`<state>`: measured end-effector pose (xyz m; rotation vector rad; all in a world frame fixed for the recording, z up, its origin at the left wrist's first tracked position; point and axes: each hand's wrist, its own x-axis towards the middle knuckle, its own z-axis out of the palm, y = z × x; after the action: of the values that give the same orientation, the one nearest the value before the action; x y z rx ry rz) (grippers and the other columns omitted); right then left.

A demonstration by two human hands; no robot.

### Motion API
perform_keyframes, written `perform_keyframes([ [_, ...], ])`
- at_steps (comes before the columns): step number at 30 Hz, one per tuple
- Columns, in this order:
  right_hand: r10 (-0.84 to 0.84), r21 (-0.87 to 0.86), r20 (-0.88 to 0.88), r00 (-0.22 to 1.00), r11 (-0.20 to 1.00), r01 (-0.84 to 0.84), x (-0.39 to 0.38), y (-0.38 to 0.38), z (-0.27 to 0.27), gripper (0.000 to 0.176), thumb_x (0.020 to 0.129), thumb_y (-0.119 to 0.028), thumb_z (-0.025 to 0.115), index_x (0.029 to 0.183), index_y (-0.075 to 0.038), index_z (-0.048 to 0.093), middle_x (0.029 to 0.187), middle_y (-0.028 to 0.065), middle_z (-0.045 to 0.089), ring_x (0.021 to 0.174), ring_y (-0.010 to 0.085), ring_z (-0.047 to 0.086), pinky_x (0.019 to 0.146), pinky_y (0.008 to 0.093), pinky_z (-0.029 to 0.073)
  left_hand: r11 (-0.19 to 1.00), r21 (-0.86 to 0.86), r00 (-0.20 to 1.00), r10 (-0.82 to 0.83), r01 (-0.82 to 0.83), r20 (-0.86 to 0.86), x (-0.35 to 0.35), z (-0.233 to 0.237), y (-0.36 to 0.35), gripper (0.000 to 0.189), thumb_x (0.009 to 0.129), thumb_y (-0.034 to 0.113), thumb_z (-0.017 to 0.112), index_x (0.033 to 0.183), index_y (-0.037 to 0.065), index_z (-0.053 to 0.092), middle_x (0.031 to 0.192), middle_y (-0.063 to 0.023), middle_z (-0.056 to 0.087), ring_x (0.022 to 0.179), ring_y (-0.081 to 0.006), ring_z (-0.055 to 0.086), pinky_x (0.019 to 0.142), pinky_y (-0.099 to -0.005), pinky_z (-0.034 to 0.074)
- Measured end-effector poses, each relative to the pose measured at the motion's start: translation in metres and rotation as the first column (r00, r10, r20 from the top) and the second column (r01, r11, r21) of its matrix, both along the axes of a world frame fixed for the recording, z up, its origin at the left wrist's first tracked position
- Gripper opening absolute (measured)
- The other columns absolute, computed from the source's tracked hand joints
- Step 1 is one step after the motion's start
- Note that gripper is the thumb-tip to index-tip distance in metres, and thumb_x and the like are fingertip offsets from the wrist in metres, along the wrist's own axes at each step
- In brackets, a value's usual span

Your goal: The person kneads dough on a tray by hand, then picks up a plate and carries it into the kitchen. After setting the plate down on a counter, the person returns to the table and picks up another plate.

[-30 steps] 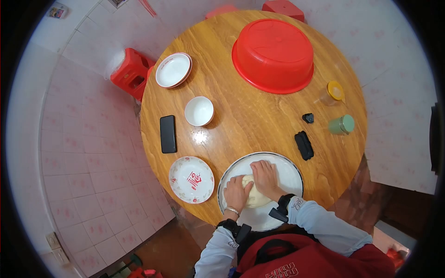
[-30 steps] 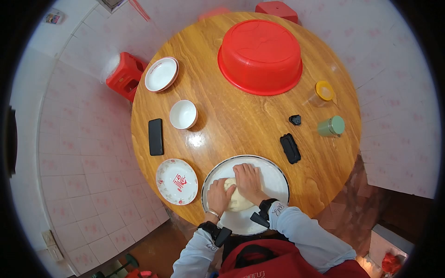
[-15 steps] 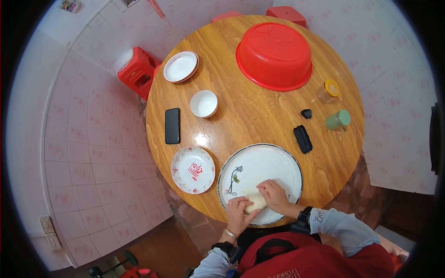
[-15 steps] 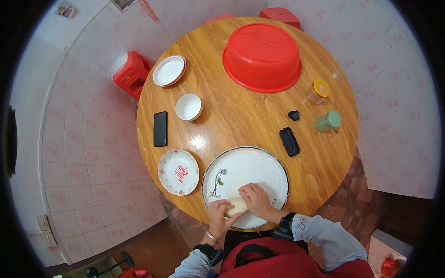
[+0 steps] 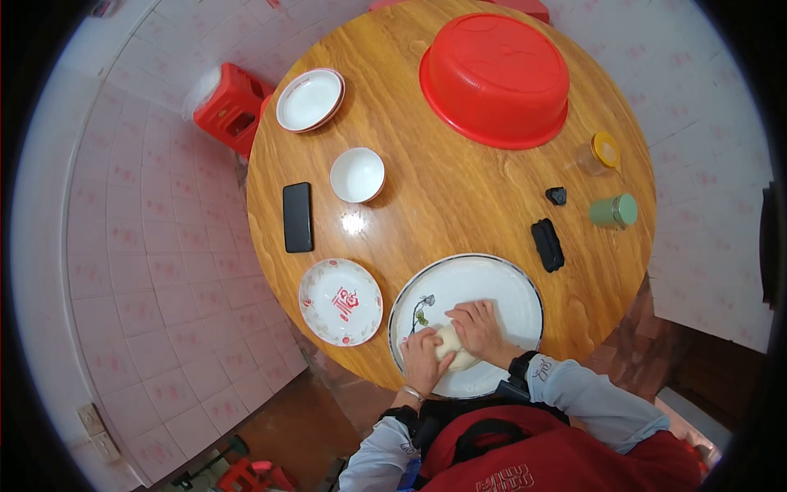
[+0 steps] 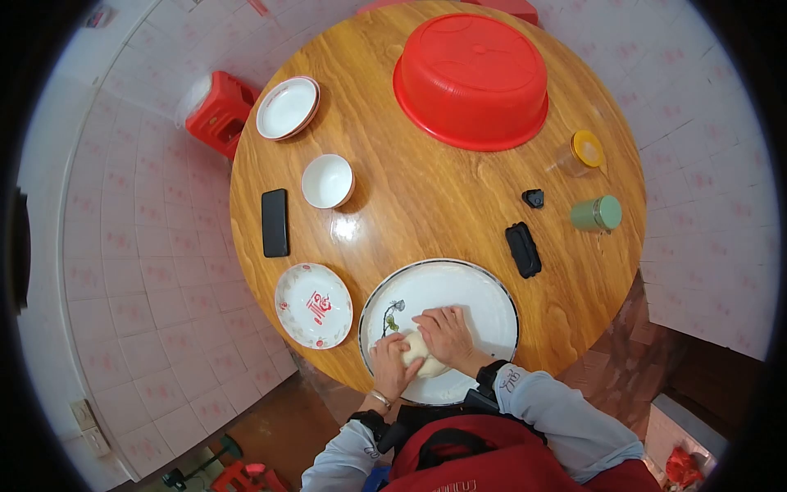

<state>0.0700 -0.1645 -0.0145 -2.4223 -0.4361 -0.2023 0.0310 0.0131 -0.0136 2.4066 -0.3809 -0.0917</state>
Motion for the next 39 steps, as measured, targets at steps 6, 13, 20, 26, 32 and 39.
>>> perform_keyframes([
  [6, -0.170, -0.060, -0.130, 0.977, 0.985, 0.164, 0.032, 0.010, -0.011, 0.011, 0.090, -0.012, 0.057, 0.100, -0.009, 0.062, 0.092, 0.0054, 0.062, 0.090, 0.0238, 0.056, 0.076, 0.0396, 0.036, 0.990, 0.069, 0.974, 0.131, -0.121, -0.186, 0.042, -0.005, -0.009, 0.045, 0.074, 0.029, 0.078, 0.103, 0.007, 0.051, 0.102, -0.0125, 0.060, 0.095, -0.0328, 0.057, 0.078, -0.0428, 0.040],
  [13, -0.219, 0.060, -0.162, 0.962, 0.971, 0.231, 0.031, 0.004, -0.021, 0.013, 0.093, -0.018, 0.056, 0.096, -0.008, 0.065, 0.083, 0.0071, 0.066, 0.080, 0.0239, 0.061, 0.074, 0.0392, 0.041, 0.975, -0.020, 0.956, 0.213, -0.221, -0.200, 0.035, -0.002, -0.014, 0.052, 0.075, 0.030, 0.078, 0.119, 0.009, 0.058, 0.105, -0.0129, 0.061, 0.097, -0.0321, 0.058, 0.083, -0.0415, 0.042],
  [20, 0.001, 0.336, -0.574, 0.819, 0.913, 0.234, -0.008, -0.036, -0.005, 0.030, 0.098, -0.026, 0.045, 0.095, -0.005, 0.066, 0.076, 0.0093, 0.068, 0.072, 0.0254, 0.066, 0.068, 0.0354, 0.051, 0.999, -0.016, 0.999, 0.031, -0.031, 0.024, -0.034, 0.038, -0.020, 0.069, 0.061, 0.016, 0.082, 0.126, 0.016, 0.061, 0.109, -0.0082, 0.057, 0.101, -0.0266, 0.052, 0.086, -0.0404, 0.035],
  [26, -0.053, 0.256, -0.658, 0.751, 0.922, 0.289, -0.006, -0.032, 0.033, 0.031, 0.098, -0.029, 0.045, 0.092, -0.008, 0.067, 0.074, 0.0083, 0.066, 0.071, 0.0247, 0.066, 0.069, 0.0372, 0.050, 0.994, -0.086, 0.988, 0.078, -0.068, 0.129, -0.032, 0.053, -0.027, 0.063, 0.060, 0.015, 0.082, 0.121, 0.016, 0.064, 0.110, -0.0083, 0.056, 0.102, -0.0268, 0.051, 0.087, -0.0411, 0.035],
  [32, -0.135, 0.194, -0.336, 0.932, 0.958, 0.209, 0.027, -0.035, 0.012, 0.028, 0.097, -0.027, 0.048, 0.089, -0.006, 0.065, 0.084, 0.0132, 0.067, 0.083, 0.0332, 0.063, 0.074, 0.0457, 0.049, 0.992, -0.108, 0.995, 0.076, -0.069, 0.063, 0.014, 0.059, -0.029, 0.056, 0.067, 0.019, 0.081, 0.120, 0.016, 0.063, 0.113, -0.0107, 0.054, 0.107, -0.0300, 0.050, 0.091, -0.0419, 0.036],
  [39, -0.025, -0.082, -0.183, 0.983, 0.997, 0.010, 0.020, -0.006, 0.056, 0.020, 0.092, -0.024, 0.056, 0.084, -0.008, 0.064, 0.081, 0.0112, 0.063, 0.076, 0.0278, 0.059, 0.071, 0.0403, 0.043, 0.981, -0.193, 0.999, 0.033, -0.032, 0.002, 0.005, 0.039, -0.011, 0.043, 0.076, 0.025, 0.080, 0.110, 0.010, 0.059, 0.121, -0.0142, 0.053, 0.110, -0.0320, 0.050, 0.095, -0.0445, 0.036],
])
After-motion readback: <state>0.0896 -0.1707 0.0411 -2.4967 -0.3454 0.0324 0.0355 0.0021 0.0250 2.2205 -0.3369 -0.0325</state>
